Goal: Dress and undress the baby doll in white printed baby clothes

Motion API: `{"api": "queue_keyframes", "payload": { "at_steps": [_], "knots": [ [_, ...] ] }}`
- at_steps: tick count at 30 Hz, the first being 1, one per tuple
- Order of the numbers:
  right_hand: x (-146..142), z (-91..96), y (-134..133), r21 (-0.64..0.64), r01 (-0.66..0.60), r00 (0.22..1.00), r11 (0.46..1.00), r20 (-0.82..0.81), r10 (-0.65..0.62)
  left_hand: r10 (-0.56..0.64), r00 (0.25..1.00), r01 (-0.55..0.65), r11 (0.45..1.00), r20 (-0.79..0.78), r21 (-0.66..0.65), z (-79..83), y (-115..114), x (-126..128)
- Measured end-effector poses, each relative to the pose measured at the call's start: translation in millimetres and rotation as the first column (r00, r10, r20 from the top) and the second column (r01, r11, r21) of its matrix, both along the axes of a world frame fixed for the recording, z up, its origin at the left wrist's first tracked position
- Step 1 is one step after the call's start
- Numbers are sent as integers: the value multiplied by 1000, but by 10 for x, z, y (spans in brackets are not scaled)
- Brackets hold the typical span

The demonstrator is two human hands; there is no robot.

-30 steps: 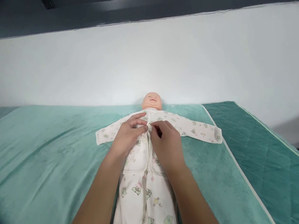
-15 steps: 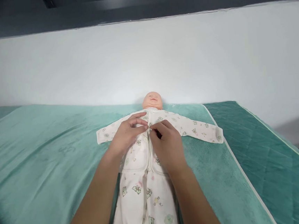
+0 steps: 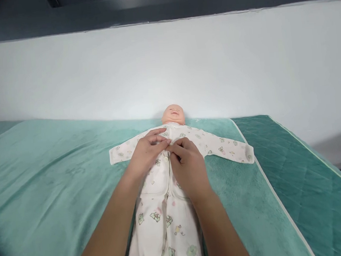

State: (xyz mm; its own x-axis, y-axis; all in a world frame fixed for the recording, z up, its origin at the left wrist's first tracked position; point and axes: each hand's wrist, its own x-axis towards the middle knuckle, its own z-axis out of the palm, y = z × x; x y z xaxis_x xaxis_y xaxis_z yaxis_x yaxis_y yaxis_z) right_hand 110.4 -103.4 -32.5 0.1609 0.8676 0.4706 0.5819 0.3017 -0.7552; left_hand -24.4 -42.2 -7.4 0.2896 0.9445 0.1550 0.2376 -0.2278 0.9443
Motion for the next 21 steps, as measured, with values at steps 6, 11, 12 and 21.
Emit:
{"api": "queue_keyframes", "payload": {
  "at_steps": [6,11,12,21],
  "knots": [
    [-6,23,-22,-5,-10,999,1000,41,10,28,999,-28,1000,29,1,-66,17,29],
    [29,17,-19,24,-31,999,999,18,31,63,998,-64,998,-21,-25,-39,8,55],
    [35,31,-18,26,-34,999,999,6,34,77,997,-78,997,-30,-28,-34,4,62],
    [111,573,-774,-49,-616,714,786,-456,531,104,995,-103,990,6,-100,16,-22,69]
  ]
}}
